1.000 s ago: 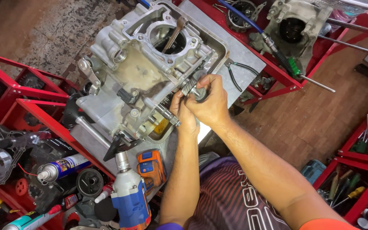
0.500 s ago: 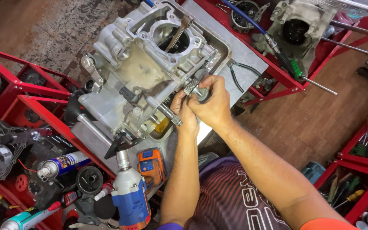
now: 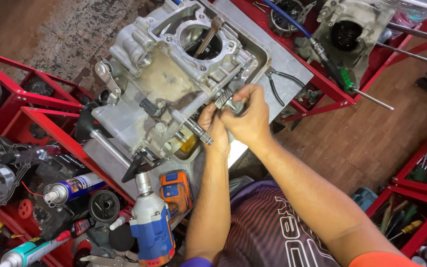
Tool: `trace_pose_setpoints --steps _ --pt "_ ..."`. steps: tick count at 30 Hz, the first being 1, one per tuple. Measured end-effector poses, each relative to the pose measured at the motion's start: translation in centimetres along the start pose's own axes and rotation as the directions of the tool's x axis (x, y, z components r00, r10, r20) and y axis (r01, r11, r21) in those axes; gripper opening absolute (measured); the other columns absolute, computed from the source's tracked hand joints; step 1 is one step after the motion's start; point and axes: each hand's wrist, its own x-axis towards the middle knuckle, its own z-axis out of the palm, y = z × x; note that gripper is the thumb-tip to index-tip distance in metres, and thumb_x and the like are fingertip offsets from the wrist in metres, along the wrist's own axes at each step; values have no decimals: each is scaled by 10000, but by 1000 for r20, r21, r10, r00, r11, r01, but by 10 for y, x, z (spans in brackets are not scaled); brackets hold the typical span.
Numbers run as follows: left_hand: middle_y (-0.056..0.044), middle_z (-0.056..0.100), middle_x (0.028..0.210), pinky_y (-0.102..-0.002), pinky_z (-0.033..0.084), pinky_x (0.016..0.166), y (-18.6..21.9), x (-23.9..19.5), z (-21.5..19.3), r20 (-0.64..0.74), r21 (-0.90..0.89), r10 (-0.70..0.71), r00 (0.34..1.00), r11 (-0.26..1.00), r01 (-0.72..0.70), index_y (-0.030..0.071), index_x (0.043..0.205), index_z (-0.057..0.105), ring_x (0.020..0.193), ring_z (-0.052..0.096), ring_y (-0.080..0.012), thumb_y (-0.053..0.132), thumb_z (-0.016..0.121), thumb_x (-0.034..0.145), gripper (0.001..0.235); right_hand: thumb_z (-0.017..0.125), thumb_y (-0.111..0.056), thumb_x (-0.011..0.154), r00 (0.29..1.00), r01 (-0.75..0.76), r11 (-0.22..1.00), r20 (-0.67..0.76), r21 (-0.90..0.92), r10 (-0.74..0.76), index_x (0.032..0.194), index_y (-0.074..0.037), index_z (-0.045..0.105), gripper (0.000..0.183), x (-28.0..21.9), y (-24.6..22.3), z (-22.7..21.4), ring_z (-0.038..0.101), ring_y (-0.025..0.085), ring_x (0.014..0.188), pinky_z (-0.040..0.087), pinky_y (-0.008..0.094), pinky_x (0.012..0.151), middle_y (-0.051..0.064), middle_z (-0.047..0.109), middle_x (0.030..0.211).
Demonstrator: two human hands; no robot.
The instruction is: Repairing a motorcycle engine by manipulating internal gears and using an impact wrench
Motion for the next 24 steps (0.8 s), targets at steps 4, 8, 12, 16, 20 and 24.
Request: trace_pose_setpoints --steps 4,8,12,16,20,24 --pt "-66 715 978 -304 552 836 3 -1 -1 25 95 89 996 991 -91 46 1024 688 899 615 -94 16 722 928 106 780 -57 766 992 -124 932 71 341 106 1123 -74 481 466 4 22 8 612 121 791 489 264 727 27 629 882" --pt "-71 703 922 -314 554 819 6 -14 -6 -45 255 235 971 942 -216 63 1013 617 874 679 -140 57 734 928 144 776 25 812 976 -171 843 202 509 77 1177 -17 549 432 -2 41 -4 612 76 719 495 205 670 24 619 829" --pt "-84 726 925 -327 574 795 14 -25 -4 -36 454 393 919 826 -335 70 993 665 856 720 -189 90 810 877 186 729 36 843 954 -219 847 289 484 82 1182 -10 637 354 -6 43 -12 597 66 707 486 203 631 41 662 787" --pt "-142 697 1060 -361 585 829 31 -30 17 167 604 642 748 533 -593 20 1097 723 980 708 -273 24 742 910 188 710 75 846 940 -290 731 327 618 97 1198 7 653 364 -2 59 -7 637 65 790 512 189 688 69 720 930" --pt "-197 714 1050 -410 612 829 29 -33 27 167 666 677 717 459 -588 -36 1117 732 955 724 -335 -39 742 881 236 673 130 858 935 -295 671 351 680 55 1211 62 648 360 1 75 -5 663 99 823 535 210 700 108 707 967" --pt "-203 729 1050 -409 611 849 23 -33 32 161 719 685 710 411 -560 -35 1114 740 955 731 -338 -39 741 870 244 691 101 866 921 -268 749 390 606 14 1222 37 655 363 8 69 -15 618 88 782 537 231 686 100 708 978"
